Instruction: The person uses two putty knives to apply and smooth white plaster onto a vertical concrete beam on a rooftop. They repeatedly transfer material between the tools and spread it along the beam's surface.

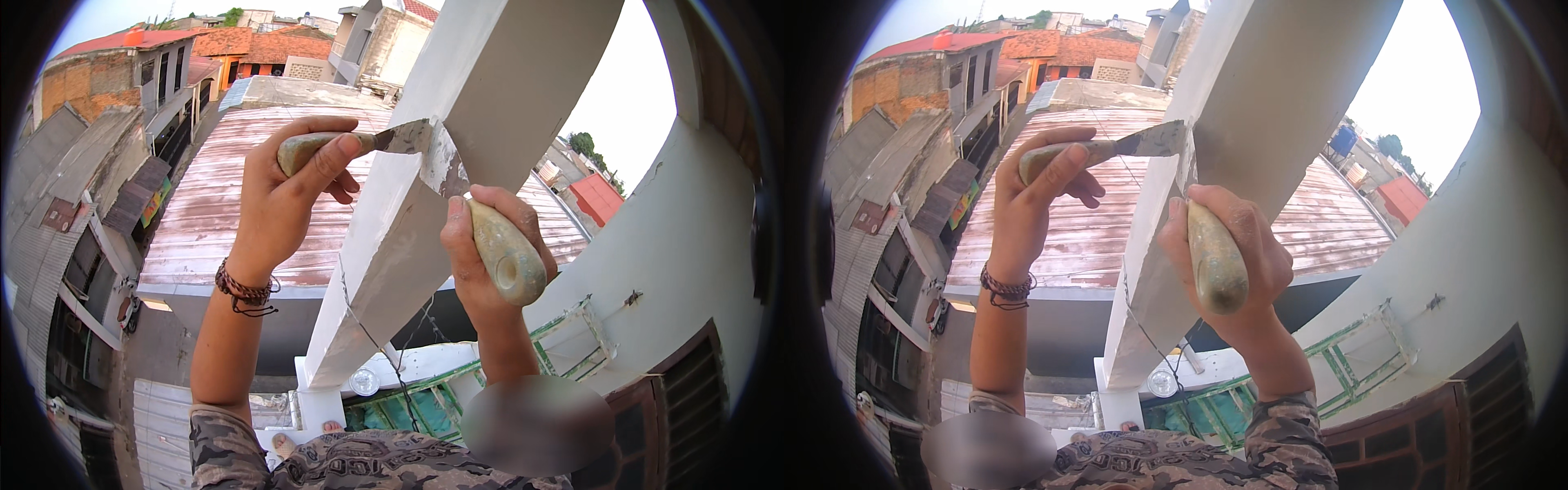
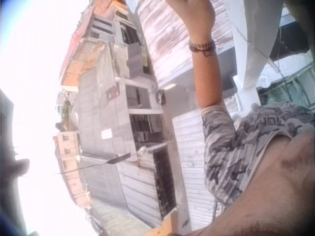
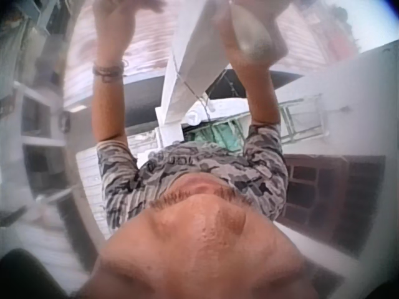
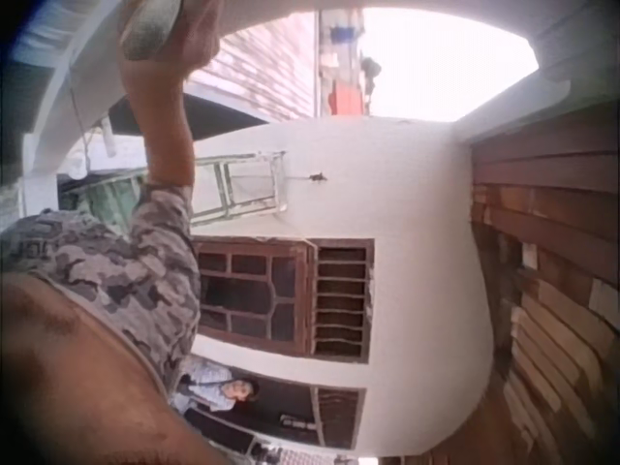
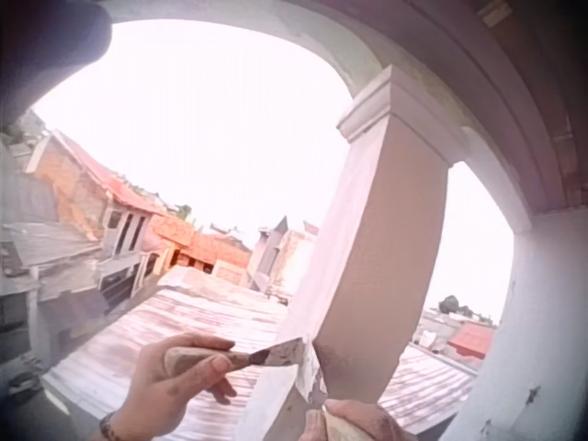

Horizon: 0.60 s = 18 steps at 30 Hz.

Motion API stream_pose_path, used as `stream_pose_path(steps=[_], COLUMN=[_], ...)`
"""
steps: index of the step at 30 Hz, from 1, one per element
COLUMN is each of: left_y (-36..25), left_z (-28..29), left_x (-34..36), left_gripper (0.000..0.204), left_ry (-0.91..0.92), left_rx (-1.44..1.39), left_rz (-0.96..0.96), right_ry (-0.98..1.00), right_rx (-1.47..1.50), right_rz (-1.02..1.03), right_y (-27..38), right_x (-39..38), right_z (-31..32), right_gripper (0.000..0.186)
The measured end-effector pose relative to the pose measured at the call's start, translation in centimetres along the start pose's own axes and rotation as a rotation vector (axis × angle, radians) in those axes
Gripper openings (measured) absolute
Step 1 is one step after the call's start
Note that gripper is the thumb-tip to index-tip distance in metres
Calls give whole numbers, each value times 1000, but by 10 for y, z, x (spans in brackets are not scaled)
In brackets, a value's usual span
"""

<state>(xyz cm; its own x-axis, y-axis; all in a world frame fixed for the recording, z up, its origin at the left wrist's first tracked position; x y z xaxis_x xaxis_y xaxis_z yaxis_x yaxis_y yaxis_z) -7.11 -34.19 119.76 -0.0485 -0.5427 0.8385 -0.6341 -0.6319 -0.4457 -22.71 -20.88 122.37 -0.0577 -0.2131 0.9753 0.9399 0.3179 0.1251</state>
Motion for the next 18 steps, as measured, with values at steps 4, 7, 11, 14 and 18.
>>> stream_pose_path(steps=[4, 7, 11, 14, 18], left_y=[1, 2, 0, 2, -1], left_z=[1, 1, 1, 4, 10], left_x=[0, -1, -1, -4, -10], left_gripper=[35, 36, 36, 37, 33], left_ry=[10, 32, 34, 35, 0], left_rx=[5, 53, 48, 52, -25], left_rz=[-6, -10, -14, -9, 28], right_ry=[36, 20, 14, 17, 37], right_rx=[11, 45, 67, 67, 78], right_rz=[-12, 8, 15, -1, -9], right_y=[6, 2, -1, -3, -3], right_x=[-1, 1, 2, -2, -8], right_z=[-4, -9, -11, -14, -14], right_gripper=[19, 23, 33, 32, 32])
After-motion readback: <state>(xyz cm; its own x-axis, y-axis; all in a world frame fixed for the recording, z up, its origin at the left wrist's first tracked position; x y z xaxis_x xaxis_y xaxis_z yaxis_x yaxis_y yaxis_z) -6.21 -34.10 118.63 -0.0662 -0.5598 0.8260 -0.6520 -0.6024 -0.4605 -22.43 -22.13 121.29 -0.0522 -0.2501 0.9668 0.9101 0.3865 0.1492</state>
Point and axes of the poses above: each hand's wrist, its own x-axis towards the middle knuckle, its own z-axis out of the back of the hand, y = z × x, the point moved 3 cm from there along x, towards the middle knuckle, and after that the axes turned 14 degrees about -z, right-handed, at the moved point
